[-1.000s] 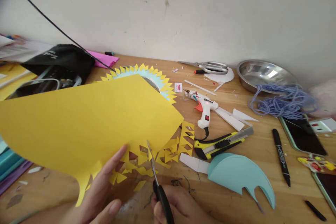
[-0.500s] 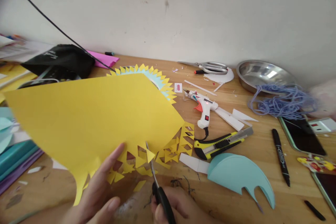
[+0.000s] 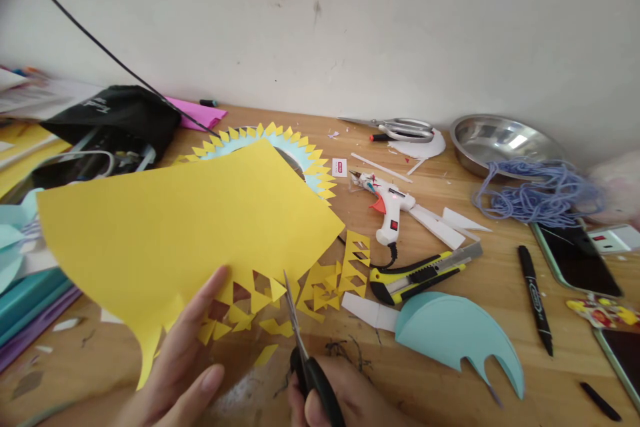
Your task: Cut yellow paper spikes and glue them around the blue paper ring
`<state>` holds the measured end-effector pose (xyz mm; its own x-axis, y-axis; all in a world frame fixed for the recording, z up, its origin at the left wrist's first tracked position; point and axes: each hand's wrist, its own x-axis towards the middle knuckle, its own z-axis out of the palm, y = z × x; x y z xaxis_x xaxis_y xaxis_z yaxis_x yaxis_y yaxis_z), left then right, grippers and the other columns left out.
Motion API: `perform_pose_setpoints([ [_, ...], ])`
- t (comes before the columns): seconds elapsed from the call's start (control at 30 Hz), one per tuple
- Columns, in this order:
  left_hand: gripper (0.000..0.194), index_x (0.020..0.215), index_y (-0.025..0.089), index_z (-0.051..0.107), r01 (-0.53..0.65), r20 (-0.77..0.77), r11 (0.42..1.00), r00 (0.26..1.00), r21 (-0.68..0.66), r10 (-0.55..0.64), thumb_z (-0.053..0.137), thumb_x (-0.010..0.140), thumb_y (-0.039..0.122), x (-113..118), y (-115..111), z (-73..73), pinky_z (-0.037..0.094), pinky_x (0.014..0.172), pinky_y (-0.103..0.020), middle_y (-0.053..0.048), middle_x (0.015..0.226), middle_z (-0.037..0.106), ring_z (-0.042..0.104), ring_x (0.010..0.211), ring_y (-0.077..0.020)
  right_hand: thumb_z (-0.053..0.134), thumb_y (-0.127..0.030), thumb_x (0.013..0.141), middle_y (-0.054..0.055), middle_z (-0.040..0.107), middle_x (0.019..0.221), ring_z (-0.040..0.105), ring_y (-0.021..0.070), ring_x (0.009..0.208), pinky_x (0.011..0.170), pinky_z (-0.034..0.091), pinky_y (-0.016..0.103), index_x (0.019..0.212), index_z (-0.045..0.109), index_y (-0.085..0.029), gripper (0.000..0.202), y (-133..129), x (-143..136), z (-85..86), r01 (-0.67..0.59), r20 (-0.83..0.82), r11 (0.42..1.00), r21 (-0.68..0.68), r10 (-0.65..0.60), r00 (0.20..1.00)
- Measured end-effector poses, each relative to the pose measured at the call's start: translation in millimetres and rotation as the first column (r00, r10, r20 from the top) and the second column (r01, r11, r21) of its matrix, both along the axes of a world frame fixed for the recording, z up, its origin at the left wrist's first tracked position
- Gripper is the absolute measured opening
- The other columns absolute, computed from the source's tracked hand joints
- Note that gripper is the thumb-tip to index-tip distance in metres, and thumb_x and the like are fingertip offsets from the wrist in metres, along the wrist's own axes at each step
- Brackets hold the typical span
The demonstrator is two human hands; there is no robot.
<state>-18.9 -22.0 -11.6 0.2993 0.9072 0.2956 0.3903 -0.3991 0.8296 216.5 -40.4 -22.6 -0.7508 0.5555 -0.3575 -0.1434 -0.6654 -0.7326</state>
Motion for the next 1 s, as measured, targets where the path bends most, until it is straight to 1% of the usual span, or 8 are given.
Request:
perform_pose_setpoints([
  [0.17, 0.074, 0.159, 0.034, 0.017, 0.044, -0.031, 0.999, 0.999, -0.017, -0.045, 0.055, 0.096, 0.028, 1, 0, 1.9, 0.031, 0.112, -0.016, 0.005, 0.161, 0.039, 0.04, 0.144, -0.0138, 0.077, -0.073, 0.065, -0.006, 0.035, 0.07, 0.031, 0.006, 0.061, 0.062, 0.033, 0.019, 0.076, 0.047, -0.02, 0.062, 0, -1, 3.6, 0.16, -0.1, 0.948, -0.275, -0.193, 0.976],
  [0.27, 0.074, 0.159, 0.034, 0.015, 0.041, -0.038, 0.999, 0.998, 0.012, -0.041, 0.055, 0.097, 0.03, 1, 1, 1.1, 0.025, 0.111, -0.012, 0.008, 0.164, 0.032, 0.034, 0.147, -0.0098, 0.072, -0.073, 0.071, -0.006, 0.04, 0.067, 0.034, 0.0051, 0.057, 0.057, 0.03, 0.019, 0.079, 0.049, -0.02, 0.058, -1, 0, 6.3, 0.142, -0.136, 0.962, -0.231, -0.176, 0.975],
  [0.37, 0.073, 0.159, 0.034, 0.014, 0.043, -0.045, 0.999, 0.998, -0.012, -0.043, 0.053, 0.098, 0.03, 1, 0, -2.4, 0.023, 0.111, -0.01, 0.009, 0.163, 0.034, 0.034, 0.147, -0.0075, 0.072, -0.071, 0.073, -0.007, 0.04, 0.064, 0.032, 0.0039, 0.054, 0.056, 0.029, 0.019, 0.077, 0.05, -0.019, 0.057, -2, -1, 3.3, 0.145, -0.128, 0.964, -0.223, -0.176, 0.976],
  [0.5, 0.072, 0.16, 0.029, 0.013, 0.033, -0.034, 0.999, 0.999, -0.027, -0.034, 0.05, 0.098, 0.029, -1, -5, -11.9, 0.022, 0.114, -0.013, 0.006, 0.164, 0.033, 0.034, 0.147, -0.0108, 0.069, -0.076, 0.072, -0.009, 0.036, 0.056, 0.029, 0.0033, 0.048, 0.05, 0.023, 0.02, 0.073, 0.045, -0.02, 0.061, -5, -4, -9.9, 0.132, -0.179, 0.974, -0.185, -0.166, 0.97],
  [0.57, 0.073, 0.16, 0.027, 0.013, 0.025, -0.035, 0.999, 0.999, -0.029, -0.026, 0.05, 0.098, 0.029, -2, -7, -15.8, 0.021, 0.115, -0.015, 0.004, 0.165, 0.032, 0.033, 0.148, -0.0129, 0.065, -0.079, 0.072, -0.008, 0.037, 0.056, 0.029, 0.0044, 0.049, 0.048, 0.021, 0.022, 0.073, 0.044, -0.021, 0.062, -7, -4, -15.0, 0.107, -0.14, 0.985, -0.133, -0.125, 0.982],
  [0.63, 0.072, 0.16, 0.027, 0.014, 0.018, -0.037, 0.999, 0.999, -0.029, -0.019, 0.049, 0.098, 0.028, -2, -8, -17.1, 0.021, 0.115, -0.015, 0.004, 0.165, 0.032, 0.034, 0.148, -0.0129, 0.066, -0.081, 0.069, -0.007, 0.038, 0.06, 0.029, 0.0053, 0.052, 0.049, 0.023, 0.022, 0.074, 0.045, -0.021, 0.064, -7, -4, -15.5, 0.111, -0.111, 0.982, -0.149, -0.128, 0.985],
  [0.83, 0.071, 0.16, 0.029, 0.013, 0.025, -0.06, 1.0, 0.998, 0.014, -0.025, 0.049, 0.099, 0.028, 2, -7, -12.6, 0.02, 0.113, -0.009, 0.009, 0.165, 0.03, 0.033, 0.147, -0.0075, 0.079, -0.07, 0.063, -0.005, 0.036, 0.069, 0.031, 0.0073, 0.063, 0.066, 0.037, 0.019, 0.077, 0.054, -0.02, 0.058, 0, -1, 9.3, 0.169, -0.051, 0.932, -0.321, -0.195, 0.979],
  [1.0, 0.07, 0.16, 0.03, 0.012, 0.049, -0.059, 0.999, 0.997, 0.022, -0.048, 0.048, 0.1, 0.027, 2, -5, -9.2, 0.017, 0.114, -0.009, 0.014, 0.167, 0.022, 0.028, 0.148, -0.0047, 0.075, -0.071, 0.068, -0.007, 0.036, 0.065, 0.029, 0.0067, 0.058, 0.064, 0.036, 0.019, 0.075, 0.053, -0.02, 0.057, 2, -3, 23.1, 0.223, -0.009, 0.941, -0.253, -0.233, 0.972],
])
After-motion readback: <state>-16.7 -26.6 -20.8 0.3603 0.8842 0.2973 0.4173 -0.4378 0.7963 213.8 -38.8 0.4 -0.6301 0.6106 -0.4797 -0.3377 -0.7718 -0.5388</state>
